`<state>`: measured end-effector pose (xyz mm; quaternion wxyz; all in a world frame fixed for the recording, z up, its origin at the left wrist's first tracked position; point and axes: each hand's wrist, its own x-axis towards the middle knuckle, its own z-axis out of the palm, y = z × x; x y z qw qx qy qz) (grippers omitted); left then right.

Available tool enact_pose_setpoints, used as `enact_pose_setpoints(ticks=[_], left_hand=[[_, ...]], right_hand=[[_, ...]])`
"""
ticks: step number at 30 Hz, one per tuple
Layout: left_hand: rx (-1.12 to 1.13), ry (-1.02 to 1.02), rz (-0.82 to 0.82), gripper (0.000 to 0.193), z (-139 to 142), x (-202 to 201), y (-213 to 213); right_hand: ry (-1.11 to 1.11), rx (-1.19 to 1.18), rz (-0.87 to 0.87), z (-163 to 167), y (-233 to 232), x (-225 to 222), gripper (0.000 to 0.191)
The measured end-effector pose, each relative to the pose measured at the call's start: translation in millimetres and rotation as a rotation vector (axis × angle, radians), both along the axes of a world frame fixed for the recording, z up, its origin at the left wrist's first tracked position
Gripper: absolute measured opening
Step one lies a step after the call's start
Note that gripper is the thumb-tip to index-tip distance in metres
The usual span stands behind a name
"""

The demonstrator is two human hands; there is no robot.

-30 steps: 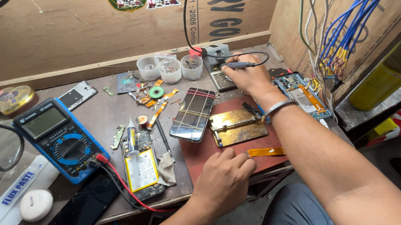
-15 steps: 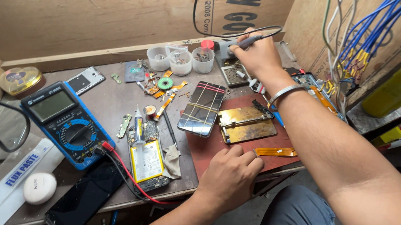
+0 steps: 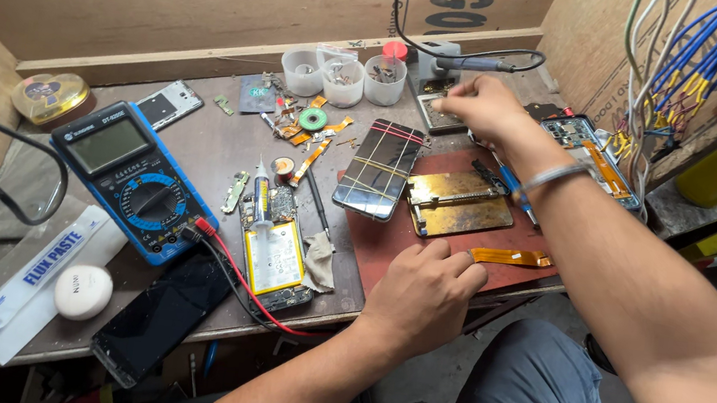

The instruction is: The person holds a flexible ribbon cable with tweezers and applies a small amount of paste from a syringe. Then, using a soldering iron, the person solders the cable's connector area while stabilizing it with the tweezers. The work is performed on a cluttered repair bench with various tools and phone parts visible.

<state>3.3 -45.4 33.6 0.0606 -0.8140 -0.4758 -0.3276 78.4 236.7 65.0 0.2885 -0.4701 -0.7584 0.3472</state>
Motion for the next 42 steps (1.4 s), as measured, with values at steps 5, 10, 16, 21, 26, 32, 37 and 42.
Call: enact_pose_setpoints(ticks=[5,10,16,21,26,32,37,42], left_hand=[[0.020,-0.020,0.000,0.005,-1,1,-1],[0.024,-0.058,-0.021,0.014,-3,1,-2],[0.027,-0.062,-0.052,0.017,-4,-2,0],[-0.184,0.066,-0.013,0.021,-6,0,-2],[-0.144,-0.325,-0.165,0.034,-6,-2,-3],[-0.226,-0.340,-0.135,0.034,-4,-3,-4],[-0.262,-0.237,-0.125,0.031,-8,-3,3],[0.075,-0.041,0.019,0.037,-9,0,5]], right_hand=[[-0.143,-0.004,0.035,42,-74,12,0.032],[-0.166,0.513,0.641,78,-142,-14,0.020],[-0.334,0.808,1.033,74,-180,-83,0.039],[-0.377,1.028,1.171,49,-192,-124,0.049],[-0.556,0.940,1.185,26,-193,-137,0.022],[-0.465,1.064,1.175,23,-188,-132,0.010],[-0.302,1.085,1.098,51,-206,-107,0.017],[0.131,0.944,0.686,75,-224,-28,0.029]])
